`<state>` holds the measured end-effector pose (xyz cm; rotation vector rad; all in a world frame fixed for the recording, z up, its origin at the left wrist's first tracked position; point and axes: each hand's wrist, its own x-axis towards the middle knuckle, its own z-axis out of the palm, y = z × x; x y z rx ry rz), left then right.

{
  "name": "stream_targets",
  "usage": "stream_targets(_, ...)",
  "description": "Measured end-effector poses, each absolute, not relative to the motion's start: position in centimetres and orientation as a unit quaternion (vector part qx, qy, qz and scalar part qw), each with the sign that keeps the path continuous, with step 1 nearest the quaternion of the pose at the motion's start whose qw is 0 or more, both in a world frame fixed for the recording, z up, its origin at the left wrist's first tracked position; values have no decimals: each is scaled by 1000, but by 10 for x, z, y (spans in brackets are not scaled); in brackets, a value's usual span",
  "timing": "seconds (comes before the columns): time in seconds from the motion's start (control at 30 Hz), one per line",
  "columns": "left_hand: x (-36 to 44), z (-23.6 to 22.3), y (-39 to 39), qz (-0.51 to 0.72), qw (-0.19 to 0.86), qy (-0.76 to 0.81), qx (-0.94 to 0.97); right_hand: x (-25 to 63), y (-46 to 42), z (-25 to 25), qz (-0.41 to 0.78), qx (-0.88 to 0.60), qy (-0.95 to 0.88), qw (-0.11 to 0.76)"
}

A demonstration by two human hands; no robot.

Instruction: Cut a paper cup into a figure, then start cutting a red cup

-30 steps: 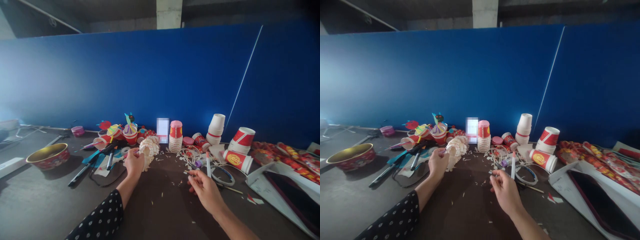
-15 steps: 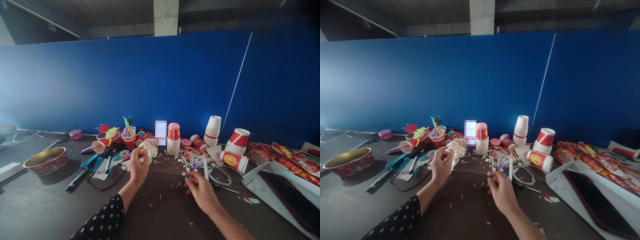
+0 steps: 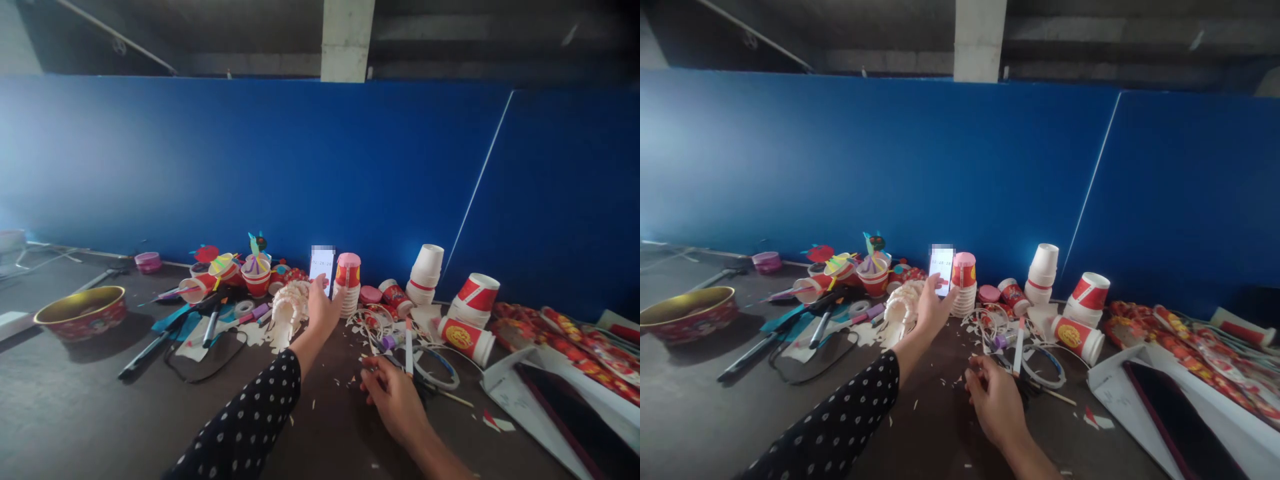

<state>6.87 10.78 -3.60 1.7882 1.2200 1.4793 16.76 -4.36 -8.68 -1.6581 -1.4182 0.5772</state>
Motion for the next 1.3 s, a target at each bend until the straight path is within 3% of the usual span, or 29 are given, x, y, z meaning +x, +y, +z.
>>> stream_targets(0.3,103,-19,140,504,297,463,665,168,-42,-92,240,-661,-567,430)
stream_targets(0.77,93,-15,143,455,325,434,706,166,-45,-89,236,-669,-569,415)
stream_targets(1.3,97,-45,151,498,361,373,695,169,-42,-92,210,-679,-583,394)
